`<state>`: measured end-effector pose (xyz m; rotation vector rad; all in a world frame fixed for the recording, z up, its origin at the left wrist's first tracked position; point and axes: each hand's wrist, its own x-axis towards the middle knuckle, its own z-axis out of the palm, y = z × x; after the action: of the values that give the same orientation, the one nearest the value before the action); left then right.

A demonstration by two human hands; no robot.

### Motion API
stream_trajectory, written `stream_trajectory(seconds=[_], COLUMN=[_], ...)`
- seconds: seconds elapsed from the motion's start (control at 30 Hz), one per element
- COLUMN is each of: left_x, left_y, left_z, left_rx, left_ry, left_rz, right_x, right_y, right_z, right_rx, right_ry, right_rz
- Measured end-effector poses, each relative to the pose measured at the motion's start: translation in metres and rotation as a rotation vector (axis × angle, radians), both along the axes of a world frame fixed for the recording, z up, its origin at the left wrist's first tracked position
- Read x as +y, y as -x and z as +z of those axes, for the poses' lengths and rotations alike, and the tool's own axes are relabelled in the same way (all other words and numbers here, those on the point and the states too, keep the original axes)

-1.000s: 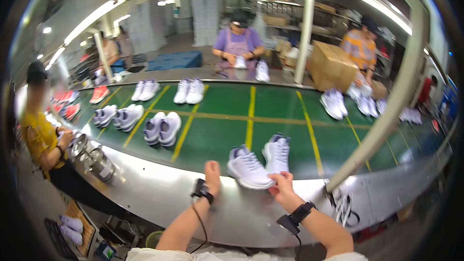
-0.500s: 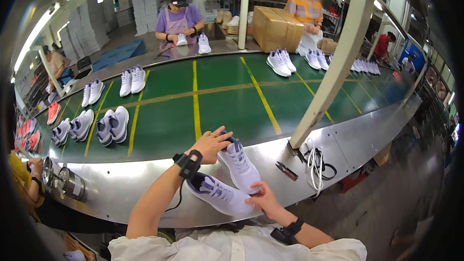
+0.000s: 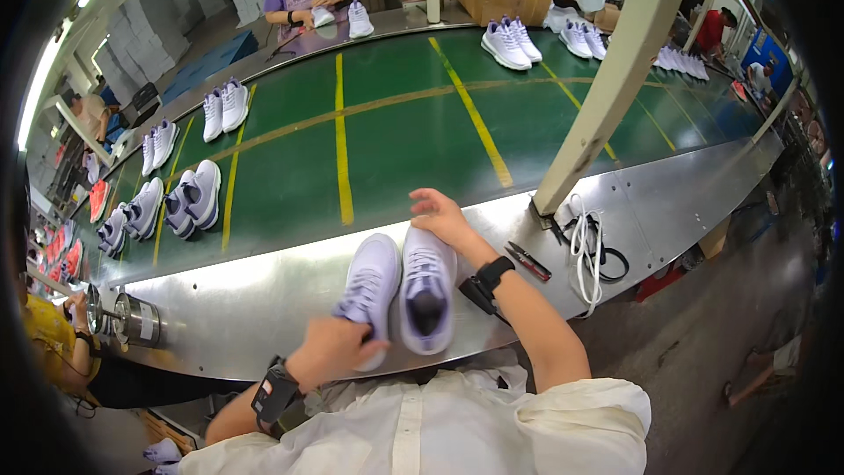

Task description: Inspecting manufactured shoes on a conveyor belt and using a tool to trim excess threads.

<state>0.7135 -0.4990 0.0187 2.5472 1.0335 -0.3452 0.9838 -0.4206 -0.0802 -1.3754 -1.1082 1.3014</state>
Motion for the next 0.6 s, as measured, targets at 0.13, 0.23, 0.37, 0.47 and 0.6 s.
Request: stream_trajectory(seconds=[0.13, 0.23, 0.37, 0.47, 0.6], left_x=[-0.026, -0.036, -0.026, -0.023, -0.039], left_y=[0.013, 0.027, 0.033, 0.022, -0.002], left_z=[-0.009, -0.015, -0.035, -0.089, -0.109], left_rx=[-0.581, -0.747, -0.790, -0.933, -1.060], left_ry=[0.116, -0.018, 0.064, 0.281, 0.202], left_rz=[0.255, 0.438, 0.640, 0.713, 0.748], right_x=[-0.003, -0.034, -0.103, -0.145, -0.170], right_y=[0.025, 0.014, -0.003, 0.025, 0.049], right_z=[0.010, 0.011, 0.023, 0.020, 0.007], right_rx=[-0.333, -0.465, 0.271, 0.168, -0.240], right_ry=[-0.249, -0.249, 0.071, -0.022, -0.177], right_rz=[0.024, -0.079, -0.116, -0.015, -0.107])
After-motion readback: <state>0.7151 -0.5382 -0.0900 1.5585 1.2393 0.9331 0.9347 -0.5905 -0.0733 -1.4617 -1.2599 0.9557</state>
